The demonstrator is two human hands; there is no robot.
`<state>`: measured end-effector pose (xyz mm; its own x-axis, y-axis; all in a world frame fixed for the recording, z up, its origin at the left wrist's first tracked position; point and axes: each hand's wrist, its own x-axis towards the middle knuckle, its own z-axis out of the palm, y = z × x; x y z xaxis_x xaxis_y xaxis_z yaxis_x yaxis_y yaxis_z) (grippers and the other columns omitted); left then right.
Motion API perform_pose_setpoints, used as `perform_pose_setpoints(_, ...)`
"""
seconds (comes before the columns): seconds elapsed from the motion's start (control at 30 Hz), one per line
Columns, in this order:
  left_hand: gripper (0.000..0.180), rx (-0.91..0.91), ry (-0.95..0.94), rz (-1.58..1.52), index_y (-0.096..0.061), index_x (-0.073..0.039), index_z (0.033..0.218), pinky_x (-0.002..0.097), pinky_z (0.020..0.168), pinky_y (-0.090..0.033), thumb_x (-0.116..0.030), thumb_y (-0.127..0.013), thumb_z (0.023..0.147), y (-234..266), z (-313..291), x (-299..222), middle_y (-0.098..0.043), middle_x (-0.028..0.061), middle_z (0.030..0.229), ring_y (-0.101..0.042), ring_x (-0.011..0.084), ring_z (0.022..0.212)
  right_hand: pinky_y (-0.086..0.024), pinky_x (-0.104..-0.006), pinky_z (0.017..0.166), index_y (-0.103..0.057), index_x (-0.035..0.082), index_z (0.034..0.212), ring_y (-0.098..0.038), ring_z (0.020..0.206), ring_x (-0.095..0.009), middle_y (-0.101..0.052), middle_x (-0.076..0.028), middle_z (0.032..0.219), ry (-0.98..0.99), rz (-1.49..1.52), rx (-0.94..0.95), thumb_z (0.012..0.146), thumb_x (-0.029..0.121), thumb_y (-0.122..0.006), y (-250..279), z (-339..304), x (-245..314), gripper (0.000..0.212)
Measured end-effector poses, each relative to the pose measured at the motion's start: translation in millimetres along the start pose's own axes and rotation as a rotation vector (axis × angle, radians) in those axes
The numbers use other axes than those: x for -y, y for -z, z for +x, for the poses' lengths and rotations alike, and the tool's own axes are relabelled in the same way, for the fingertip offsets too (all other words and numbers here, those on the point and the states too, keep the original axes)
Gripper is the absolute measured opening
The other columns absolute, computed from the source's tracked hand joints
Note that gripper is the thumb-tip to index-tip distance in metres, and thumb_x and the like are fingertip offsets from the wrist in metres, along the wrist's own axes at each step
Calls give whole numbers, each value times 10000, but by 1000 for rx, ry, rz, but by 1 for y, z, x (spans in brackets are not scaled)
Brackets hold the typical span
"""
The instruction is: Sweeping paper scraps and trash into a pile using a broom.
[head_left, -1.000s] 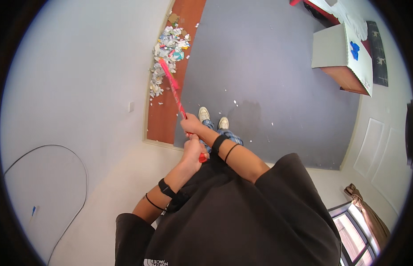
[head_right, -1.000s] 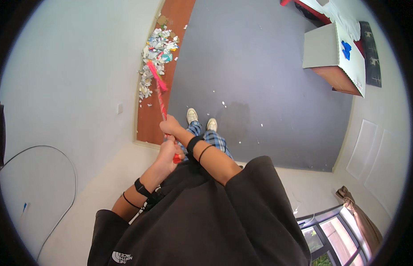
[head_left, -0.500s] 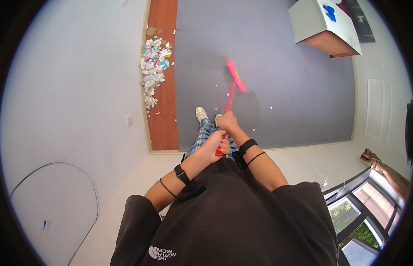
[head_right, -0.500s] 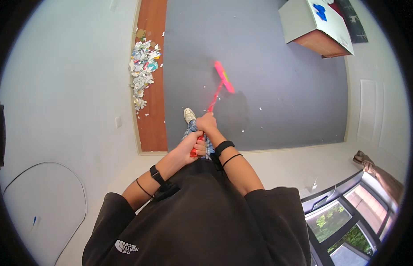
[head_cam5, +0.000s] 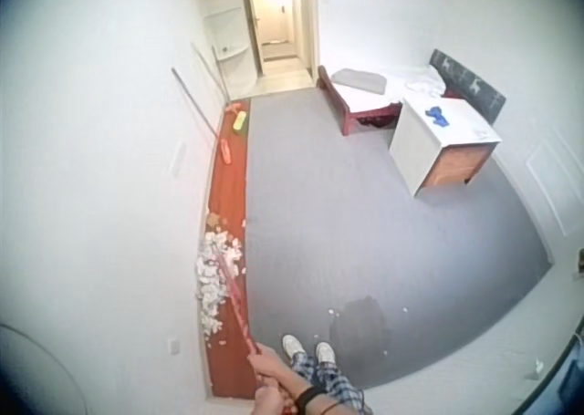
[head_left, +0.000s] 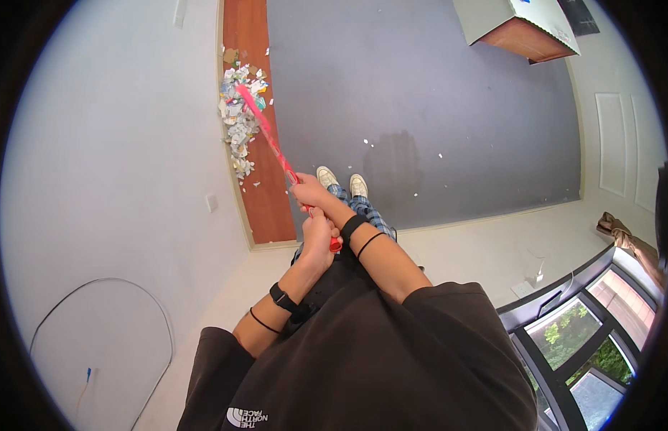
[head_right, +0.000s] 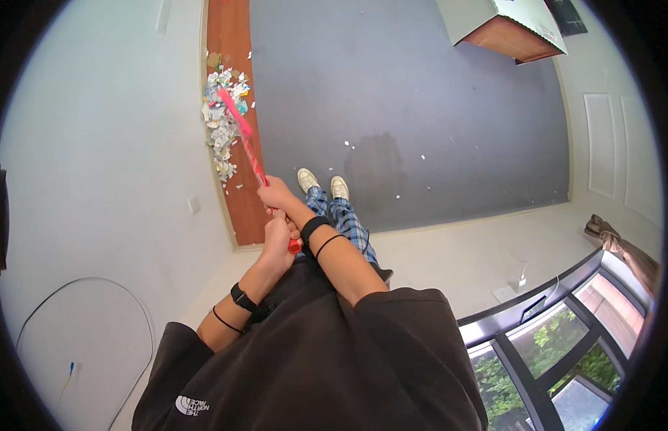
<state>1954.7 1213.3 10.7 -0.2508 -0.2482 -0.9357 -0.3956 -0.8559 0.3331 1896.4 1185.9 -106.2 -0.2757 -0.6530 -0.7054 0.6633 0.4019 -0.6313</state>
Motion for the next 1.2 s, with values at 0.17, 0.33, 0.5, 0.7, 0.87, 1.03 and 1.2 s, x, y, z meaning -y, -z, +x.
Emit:
perform_pose_setpoints(0.17, 236, 151, 130, -137, -351, -144, 760, 223, 361, -315, -303, -328, 933, 1, -4, -16, -334, -54, 529, -332, 51, 397, -426, -371, 403, -471, -3, 849, -536, 439, -242, -527, -145, 614, -1, -226, -114, 717, 85, -452, 9, -16, 29, 160)
perform_pose_setpoints(0.33, 235, 367, 336, -224, -349, -128, 762, 200, 330, -295, -284, -324, 935, -2, 11, -14, -327, -57, 509, -307, 40, 360, -492, -383, 705, -455, -79, 1007, -605, 863, -350, -578, -268, 942, -156, -622, -497, 715, 140, -499, 55, -20, 7, 368)
perform_pose_setpoints(0.5, 231, 487, 628, -286, -343, -101, 759, 176, 300, -247, -257, -351, 929, 4, 46, 2, -319, -55, 502, -288, 28, 352, -479, -396, 732, -471, -98, 1034, -584, 918, -354, -564, -291, 972, -376, -635, -681, 699, 151, -518, 79, -32, -16, 419)
perform_pose_setpoints(0.7, 259, 289, 316, -101, -355, -123, 752, 192, 318, -248, -312, -367, 929, 31, 35, 13, -305, -63, 511, -275, 38, 364, -483, -400, 729, -400, -110, 1108, -578, 887, -403, -559, -327, 932, -96, -732, -164, 694, 178, -522, 54, 22, -56, 519)
perform_pose_setpoints(0.87, 296, 49, 63, -69, -361, -134, 738, 211, 348, -278, -359, -356, 931, 57, 3, -25, -300, -67, 516, -288, 48, 377, -497, -401, 623, -458, -42, 994, -621, 743, -366, -580, -301, 819, -47, -356, -45, 718, 118, -466, -44, 25, -8, 320)
perform_pose_setpoints(1.03, 292, 146, -4, -298, -377, -135, 738, 217, 351, -294, -339, -331, 941, 63, -11, -69, -312, -63, 513, -301, 53, 373, -492, -405, 654, -479, -40, 969, -614, 775, -379, -579, -301, 830, 16, -333, 32, 716, 125, -473, -76, 25, 57, 303)
perform_pose_setpoints(1.2, 263, 310, 14, -395, -381, -131, 767, 197, 340, -285, -325, -339, 939, 63, -1, -87, -322, -67, 521, -300, 39, 373, -482, -400, 649, -528, -50, 881, -608, 750, -368, -585, -285, 807, 151, -624, -232, 693, 127, -480, -66, 50, 62, 263)
